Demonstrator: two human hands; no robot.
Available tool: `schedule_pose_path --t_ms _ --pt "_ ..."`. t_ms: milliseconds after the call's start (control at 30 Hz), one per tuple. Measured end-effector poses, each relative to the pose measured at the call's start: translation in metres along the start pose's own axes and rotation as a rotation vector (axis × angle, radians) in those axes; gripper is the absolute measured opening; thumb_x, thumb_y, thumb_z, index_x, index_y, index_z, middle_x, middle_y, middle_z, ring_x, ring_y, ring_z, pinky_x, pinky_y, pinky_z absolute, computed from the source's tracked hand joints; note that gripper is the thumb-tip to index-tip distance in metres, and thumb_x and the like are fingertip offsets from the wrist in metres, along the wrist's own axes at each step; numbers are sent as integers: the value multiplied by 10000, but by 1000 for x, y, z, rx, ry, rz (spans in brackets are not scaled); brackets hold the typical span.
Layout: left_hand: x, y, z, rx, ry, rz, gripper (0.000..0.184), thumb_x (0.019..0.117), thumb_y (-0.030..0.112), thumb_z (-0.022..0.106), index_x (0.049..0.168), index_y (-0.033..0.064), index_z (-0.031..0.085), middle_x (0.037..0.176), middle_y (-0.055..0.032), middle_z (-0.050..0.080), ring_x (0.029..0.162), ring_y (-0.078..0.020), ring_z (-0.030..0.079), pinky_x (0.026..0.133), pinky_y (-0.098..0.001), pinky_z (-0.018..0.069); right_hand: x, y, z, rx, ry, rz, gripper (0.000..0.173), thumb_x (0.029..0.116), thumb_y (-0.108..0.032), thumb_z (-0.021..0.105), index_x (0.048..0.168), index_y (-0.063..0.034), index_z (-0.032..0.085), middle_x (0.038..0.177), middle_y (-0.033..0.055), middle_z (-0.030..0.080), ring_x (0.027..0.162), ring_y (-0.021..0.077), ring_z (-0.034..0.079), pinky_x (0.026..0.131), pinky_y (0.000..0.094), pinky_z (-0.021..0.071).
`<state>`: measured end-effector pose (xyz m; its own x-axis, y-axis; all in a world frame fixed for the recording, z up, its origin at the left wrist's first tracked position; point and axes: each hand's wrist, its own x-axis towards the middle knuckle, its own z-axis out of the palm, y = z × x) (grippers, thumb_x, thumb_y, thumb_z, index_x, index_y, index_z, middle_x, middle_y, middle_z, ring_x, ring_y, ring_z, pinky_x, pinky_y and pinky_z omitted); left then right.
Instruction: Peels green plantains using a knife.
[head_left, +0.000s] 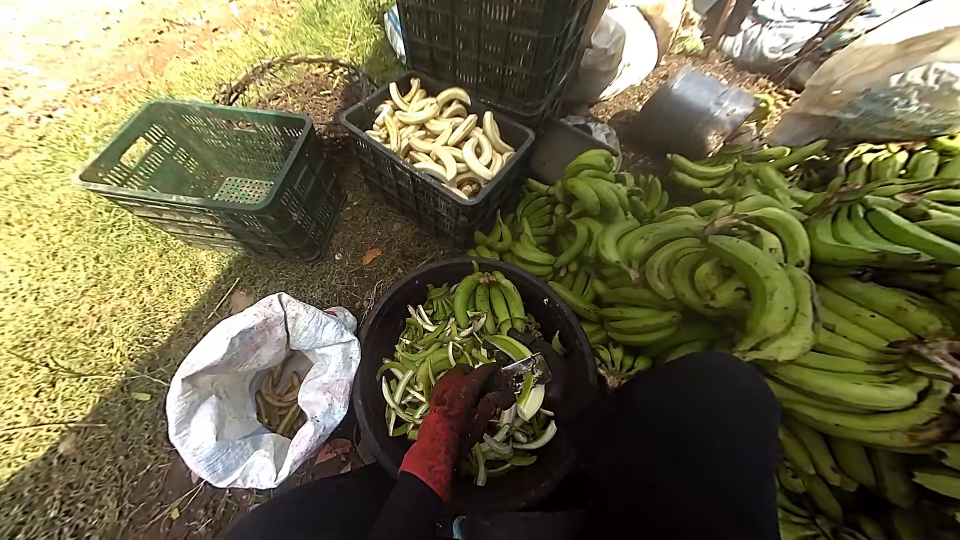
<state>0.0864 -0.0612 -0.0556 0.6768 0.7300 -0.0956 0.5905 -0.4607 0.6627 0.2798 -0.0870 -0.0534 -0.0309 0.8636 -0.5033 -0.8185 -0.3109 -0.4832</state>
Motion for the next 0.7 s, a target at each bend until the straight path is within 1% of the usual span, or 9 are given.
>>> schedule_pose_path --t_ms 67,133,233,333,400,467,533,633,700 --pt "4 2 3 17 72 -124 440 951 401 657 1328 175 675 1143 -172 686 1055 -343 668 943 -543 539 7 21 -12 -50 -66 -116 404 1118 -282 249 1217 -55 569 973 94 690 848 168 685 743 343 594" --pt "9 4 5 2 181 -237 450 949 372 664 1343 155 662 1157 -186 681 1054 -357 670 931 -551 546 15 37 -21 -110 -72 -216 410 1120 -316 288 1331 -62 530 1070 103 685 932 185 687 810 372 595" --pt "17 1 2 -147 216 -386 440 1011 333 600 1377 89 618 1245 -207 656 1169 -355 633 1035 -532 498 5 39 -4 -76 61 -178 381 1122 -271 291 1172 -52 599 869 88 688 697 146 676 602 295 594" --pt "24 -16 -1 -319 238 -471 460 1058 400 514 1359 68 620 1241 -185 668 1165 -308 642 1021 -497 507 -3 37 -8 -64 -26 -67 510 1125 -352 196 1258 -68 599 822 68 667 576 104 621 495 236 545" --pt "20 -19 -1 -417 247 -452 497 1053 539 454 1319 166 648 1168 -79 683 1058 -194 671 916 -436 576 2 33 -20 -44 -31 26 635 1101 -497 132 1322 -94 570 807 85 636 550 135 595 451 251 513" --pt "14 -14 -4 -417 178 -372 505 1049 562 448 1325 190 651 1175 -57 683 1074 -167 661 940 -428 560 7 27 -28 -54 50 80 659 1088 -549 146 1284 -103 591 817 110 661 548 163 605 435 275 506" --pt "6 -7 -2 -374 56 -286 449 1058 469 482 1360 174 633 1220 -83 673 1117 -184 662 980 -431 563 10 25 -36 -37 122 28 508 1108 -460 256 1153 -84 596 831 106 673 589 164 637 472 289 541" --pt "-5 8 0 -204 -75 -171 404 1035 386 555 1375 183 631 1240 -119 663 1164 -249 634 1029 -461 524 12 24 -46 -43 17 -163 391 1122 -300 288 1283 -46 538 986 123 684 813 204 692 688 362 605" --pt "-8 16 3 -97 -109 -124 434 1006 384 597 1394 193 626 1223 -152 659 1141 -306 641 1001 -504 530 3 16 -16 -152 147 -196 467 1136 -314 190 1216 -26 549 853 84 670 681 154 664 586 291 578"
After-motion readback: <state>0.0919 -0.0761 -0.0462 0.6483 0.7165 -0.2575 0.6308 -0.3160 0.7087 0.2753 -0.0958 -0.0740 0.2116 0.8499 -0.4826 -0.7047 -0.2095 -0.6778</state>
